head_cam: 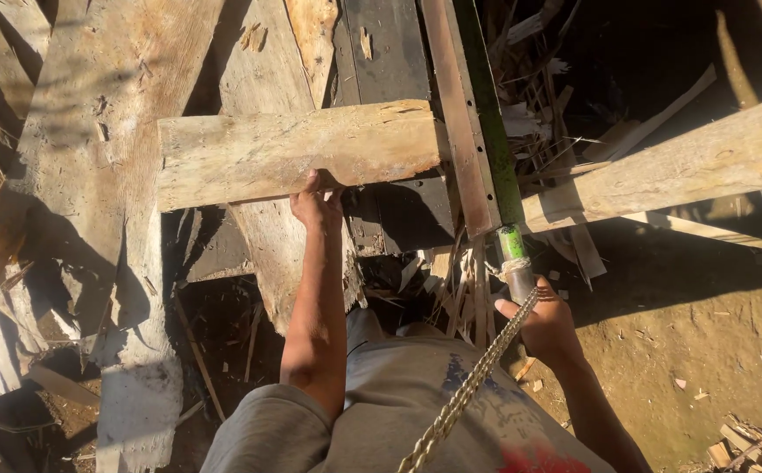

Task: The recorder is sorting through wood veneer strips and feeding them into a guillotine-style cutting machine.

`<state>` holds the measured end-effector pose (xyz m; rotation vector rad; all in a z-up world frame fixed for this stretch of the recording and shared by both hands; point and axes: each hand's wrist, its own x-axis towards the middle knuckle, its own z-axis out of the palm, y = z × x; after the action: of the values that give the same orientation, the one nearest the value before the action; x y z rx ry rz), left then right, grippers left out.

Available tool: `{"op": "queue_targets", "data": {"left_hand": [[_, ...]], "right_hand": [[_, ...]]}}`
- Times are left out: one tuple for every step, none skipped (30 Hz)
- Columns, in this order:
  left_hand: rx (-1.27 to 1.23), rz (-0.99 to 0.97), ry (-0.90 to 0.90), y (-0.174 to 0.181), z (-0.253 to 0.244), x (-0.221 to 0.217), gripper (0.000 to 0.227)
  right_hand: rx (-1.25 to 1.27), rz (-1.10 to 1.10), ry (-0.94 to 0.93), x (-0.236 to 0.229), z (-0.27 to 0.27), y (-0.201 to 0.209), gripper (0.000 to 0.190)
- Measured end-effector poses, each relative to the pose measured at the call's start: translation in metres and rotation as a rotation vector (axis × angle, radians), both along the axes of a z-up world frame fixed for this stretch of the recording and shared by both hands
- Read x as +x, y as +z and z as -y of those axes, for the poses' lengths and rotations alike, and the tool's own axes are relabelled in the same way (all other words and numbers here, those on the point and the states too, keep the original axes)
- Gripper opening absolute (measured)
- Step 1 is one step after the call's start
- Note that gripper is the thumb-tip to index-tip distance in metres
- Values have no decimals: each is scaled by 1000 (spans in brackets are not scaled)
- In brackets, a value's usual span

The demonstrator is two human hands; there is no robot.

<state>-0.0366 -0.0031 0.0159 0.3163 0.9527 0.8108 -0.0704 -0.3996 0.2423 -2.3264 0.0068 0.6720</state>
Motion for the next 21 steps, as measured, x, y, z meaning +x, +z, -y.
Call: {"op": "queue_targets", "data": {"left_hand": [[-12,-10,-53,12,1,-12,28],[-6,-18,-39,20,4,-30,28],[57,-44,-96,27,8,-47,26],[117,-67,-163,35,16,-58,23],[120,-72,-159,28,13,-63,23],[51,-82,-151,20,17,-76,22],[-17,-92,-142,11,22,-89,21],[-23,-112,-155,11,31,-101,21],[-11,-95,-173,12,40,-113,20],[8,-61,-189,15,45,-114,19],[9,-65,-202,18,49,-118,19],[20,-69,-189,19,56,-126,18],[31,-73,-176,20,62,-134,18],[32,-78,-180,26,65,-139,18],[31,-135,-166,32,68,-144,24],[33,-191,-150,38,69,-148,30],[37,-195,-152,-22,61,-173,30],[245,-288,-195,-74,50,-190,36],[454,-377,-238,-122,35,-191,42],[459,-376,-241,-44,49,-185,42],[470,-325,-294,46,63,-173,50]], "right_hand": [[-13,12,4,0,0,-1,42],[-7,3,18,0,3,-5,42],[40,-7,1,0,7,-10,42],[83,-13,-27,2,13,-14,42],[86,-17,-22,8,21,-29,42],[230,-99,-86,4,34,-43,46],[374,-179,-154,0,49,-58,50],[369,-196,-172,-5,54,-72,50],[825,-360,-228,-9,59,-86,58],[1290,-505,-274,-6,62,-98,68],[1294,-500,-286,-11,59,-125,68],[989,-138,-115,-17,58,-152,75],[660,203,51,-25,57,-179,83],[661,199,45,-26,46,-173,83],[503,461,201,-28,34,-166,84],[335,718,356,-28,21,-159,86],[338,715,351,-26,11,-148,86],[266,814,437,-25,3,-137,76],[192,911,522,-25,-6,-126,67],[194,914,517,-25,-7,-126,67],[191,849,500,-24,-8,-126,60]]}}
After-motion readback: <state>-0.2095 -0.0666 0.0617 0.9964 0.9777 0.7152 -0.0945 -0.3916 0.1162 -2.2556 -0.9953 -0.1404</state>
